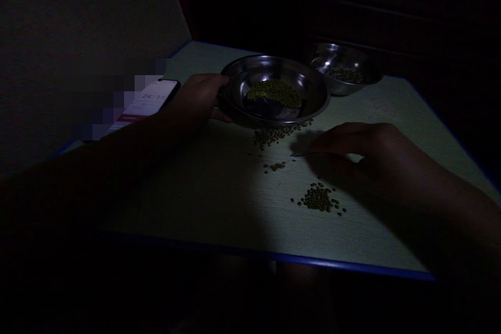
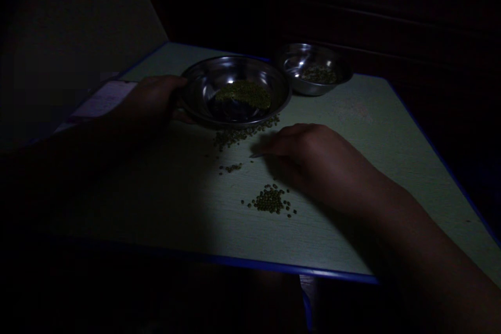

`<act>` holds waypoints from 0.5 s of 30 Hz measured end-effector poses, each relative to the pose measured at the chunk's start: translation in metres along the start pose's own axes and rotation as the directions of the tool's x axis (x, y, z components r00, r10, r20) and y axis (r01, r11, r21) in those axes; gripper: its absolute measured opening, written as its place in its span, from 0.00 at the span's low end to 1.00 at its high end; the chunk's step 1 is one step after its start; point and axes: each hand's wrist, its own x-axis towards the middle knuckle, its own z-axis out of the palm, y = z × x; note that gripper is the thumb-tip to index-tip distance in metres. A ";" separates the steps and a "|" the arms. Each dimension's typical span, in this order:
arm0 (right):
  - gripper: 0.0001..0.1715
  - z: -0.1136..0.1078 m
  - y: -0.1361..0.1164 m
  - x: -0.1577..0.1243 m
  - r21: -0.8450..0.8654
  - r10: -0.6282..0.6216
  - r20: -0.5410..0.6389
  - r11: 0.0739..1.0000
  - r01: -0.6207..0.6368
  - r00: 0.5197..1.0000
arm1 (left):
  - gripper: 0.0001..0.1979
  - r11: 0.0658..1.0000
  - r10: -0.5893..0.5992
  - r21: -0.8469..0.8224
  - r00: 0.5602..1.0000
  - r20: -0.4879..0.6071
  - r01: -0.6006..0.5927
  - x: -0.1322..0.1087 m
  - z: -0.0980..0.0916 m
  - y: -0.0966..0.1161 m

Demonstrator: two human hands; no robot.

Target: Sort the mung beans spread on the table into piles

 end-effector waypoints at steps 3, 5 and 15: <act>0.21 0.003 0.005 0.000 0.017 -0.036 0.032 0.999 0.036 0.999 | 0.15 0.999 0.032 -0.040 0.999 0.027 -0.031 0.003 -0.001 -0.003; 0.20 0.001 0.009 -0.002 0.054 -0.053 0.057 0.997 0.050 0.997 | 0.15 0.998 0.044 -0.051 0.999 0.031 -0.042 0.007 -0.002 -0.007; 0.17 -0.020 0.002 -0.016 0.141 -0.052 0.248 0.990 0.017 0.967 | 0.16 0.997 -0.003 -0.071 1.000 -0.021 0.001 0.005 0.001 -0.004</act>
